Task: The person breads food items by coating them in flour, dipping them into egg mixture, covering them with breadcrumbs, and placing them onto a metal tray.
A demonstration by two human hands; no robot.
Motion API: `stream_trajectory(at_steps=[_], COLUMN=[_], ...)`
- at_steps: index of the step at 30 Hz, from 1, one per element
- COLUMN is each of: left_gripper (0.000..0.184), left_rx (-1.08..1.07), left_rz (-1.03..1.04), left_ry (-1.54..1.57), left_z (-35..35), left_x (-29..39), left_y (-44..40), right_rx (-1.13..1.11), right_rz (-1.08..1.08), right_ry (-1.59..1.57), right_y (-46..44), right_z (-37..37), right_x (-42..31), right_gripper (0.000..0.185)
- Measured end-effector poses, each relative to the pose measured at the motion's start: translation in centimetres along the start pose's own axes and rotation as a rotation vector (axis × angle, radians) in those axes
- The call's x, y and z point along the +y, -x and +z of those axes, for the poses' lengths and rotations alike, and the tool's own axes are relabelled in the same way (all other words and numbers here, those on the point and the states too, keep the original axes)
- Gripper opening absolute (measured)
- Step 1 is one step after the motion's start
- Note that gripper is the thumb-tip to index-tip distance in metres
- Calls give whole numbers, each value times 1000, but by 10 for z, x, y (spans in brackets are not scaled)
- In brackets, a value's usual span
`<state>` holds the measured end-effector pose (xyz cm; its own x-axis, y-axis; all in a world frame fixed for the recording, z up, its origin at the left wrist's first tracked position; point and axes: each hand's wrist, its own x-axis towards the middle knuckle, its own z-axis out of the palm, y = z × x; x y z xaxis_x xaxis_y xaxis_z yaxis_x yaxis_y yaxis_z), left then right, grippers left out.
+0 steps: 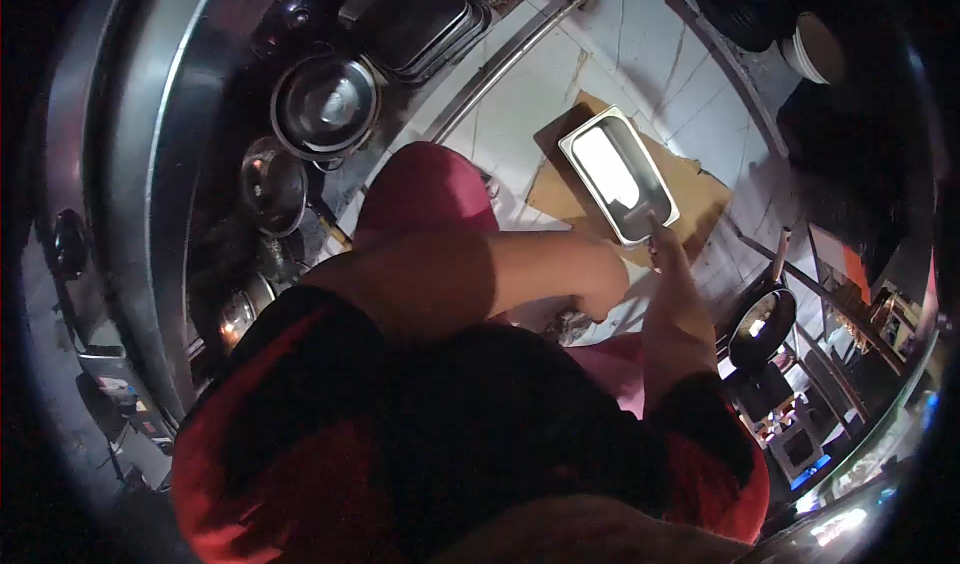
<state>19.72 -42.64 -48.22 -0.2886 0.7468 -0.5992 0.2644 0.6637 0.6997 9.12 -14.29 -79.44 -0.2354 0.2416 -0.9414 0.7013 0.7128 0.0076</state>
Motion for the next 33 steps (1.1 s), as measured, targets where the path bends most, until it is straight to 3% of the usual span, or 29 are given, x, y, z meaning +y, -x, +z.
stream_trajectory(at_steps=[4,5,7,9,12,17,21,23,26,27,28,29,30,32,33], left_gripper=[29,26,27,29,32,38,41,41,45,48,51,56,55,53,52], left_rx=[-37,-45,-68,-104,-126,-104,-46,-25,-100,-37,25,88,131,138,128], left_rz=[118,135,39,19,82,111,67,62,39,59,81,101,93,39,13], left_ry=[-100,-145,-133,-77,-121,-92,-4,-20,-104,-90,-77,-65,-27,56,89], left_z=[47,54,49,35,32,30,31,25,24,27,33,38,36,33,31], left_x=[-17,-22,-16,-11,-15,-22,-21,-18,-22,-27,-35,-44,-54,-72,-81], left_y=[-45,-50,-42,-19,-14,-8,12,28,27,26,24,25,22,12,7], right_rx=[-34,58,-69,73,70,96,-170,-190,-209,-234,-197,-82,303,245,219], right_rz=[-221,-209,-786,-715,-643,-963,-926,-943,-1058,-955,-1174,-1188,-1722,-1734,-1718], right_ry=[34,128,113,166,-236,-157,-472,-440,-378,-351,-167,20,397,598,541], right_y=[-17,-11,-26,15,94,194,315,372,388,396,394,393,359,344,342], right_z=[17,22,23,24,22,-13,8,31,94,119,144,170,198,226,233], right_x=[8,-1,3,-16,-57,-99,-156,-188,-246,-271,-288,-311,-331,-355,-362], right_gripper=[64,58,57,53,50,34,26,29,29,30,31,32,33,33,32])
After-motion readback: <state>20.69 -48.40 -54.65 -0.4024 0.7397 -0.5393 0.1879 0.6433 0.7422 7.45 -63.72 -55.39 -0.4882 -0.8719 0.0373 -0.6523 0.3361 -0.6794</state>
